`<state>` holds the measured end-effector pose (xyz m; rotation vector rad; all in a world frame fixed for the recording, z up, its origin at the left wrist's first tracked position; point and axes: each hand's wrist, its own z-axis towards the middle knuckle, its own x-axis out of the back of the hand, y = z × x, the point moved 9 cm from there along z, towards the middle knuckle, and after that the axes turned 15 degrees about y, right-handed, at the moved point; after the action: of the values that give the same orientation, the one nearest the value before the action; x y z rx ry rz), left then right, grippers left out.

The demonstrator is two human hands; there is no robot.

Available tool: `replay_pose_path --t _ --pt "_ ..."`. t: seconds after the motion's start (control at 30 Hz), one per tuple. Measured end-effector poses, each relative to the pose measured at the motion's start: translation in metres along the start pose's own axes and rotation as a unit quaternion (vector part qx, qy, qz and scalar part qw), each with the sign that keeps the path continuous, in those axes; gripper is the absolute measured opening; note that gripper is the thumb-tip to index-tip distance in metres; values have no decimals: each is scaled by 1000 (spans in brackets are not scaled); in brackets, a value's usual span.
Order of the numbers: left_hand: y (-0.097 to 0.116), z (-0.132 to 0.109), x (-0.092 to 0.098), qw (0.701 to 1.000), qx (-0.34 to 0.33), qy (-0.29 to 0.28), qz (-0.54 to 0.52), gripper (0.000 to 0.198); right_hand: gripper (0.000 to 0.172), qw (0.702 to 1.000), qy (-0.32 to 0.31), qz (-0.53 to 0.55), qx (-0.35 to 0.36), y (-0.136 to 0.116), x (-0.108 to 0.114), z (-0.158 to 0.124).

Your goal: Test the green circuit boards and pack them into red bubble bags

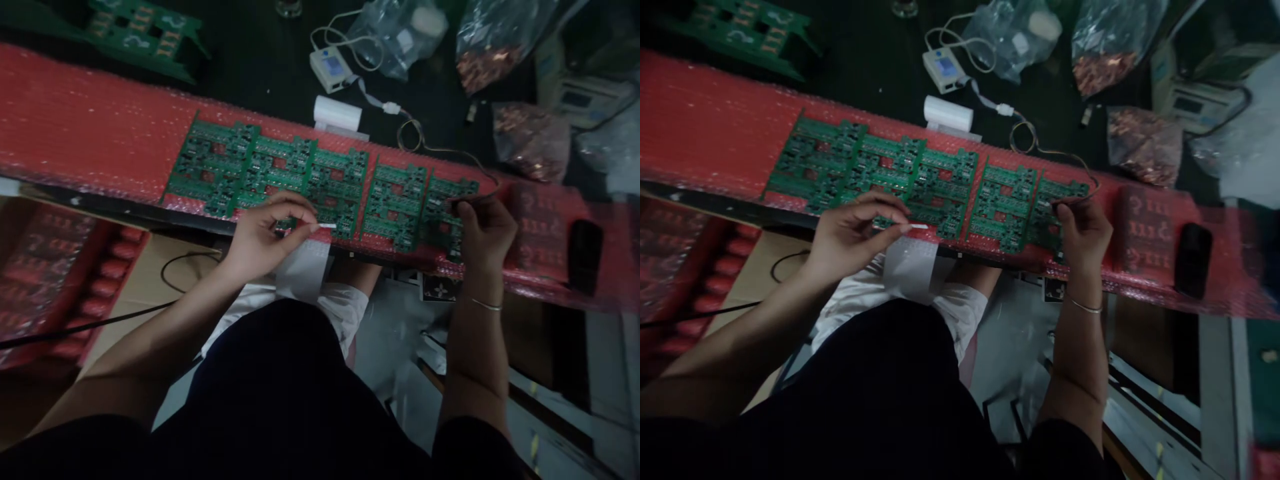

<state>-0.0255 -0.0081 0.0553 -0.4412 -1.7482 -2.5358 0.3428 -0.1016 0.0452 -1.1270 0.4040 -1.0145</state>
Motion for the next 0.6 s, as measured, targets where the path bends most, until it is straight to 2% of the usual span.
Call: replay_pose_path --t 0.07,0.13,0.2,0.27,0.4,0.6 --pt "6 24 -30 998 27 -29 -53 9 19 1000 10 6 10 -7 -2 7" --pt "6 42 -64 990 68 -64 -105 12 21 999 -4 38 -15 -10 -9 8" --pt "4 51 -94 979 109 -93 -143 13 20 995 -41 77 -54 -13 -19 4" --pt "3 53 -116 970 137 -109 -170 15 20 988 -88 98 -83 -19 -30 -4" --pt "6 51 -136 959 160 -123 -198 20 25 979 -149 97 -101 -34 -44 -18" --pt "11 51 -141 961 146 -143 -188 17 24 979 -169 85 -76 -48 -55 -25"
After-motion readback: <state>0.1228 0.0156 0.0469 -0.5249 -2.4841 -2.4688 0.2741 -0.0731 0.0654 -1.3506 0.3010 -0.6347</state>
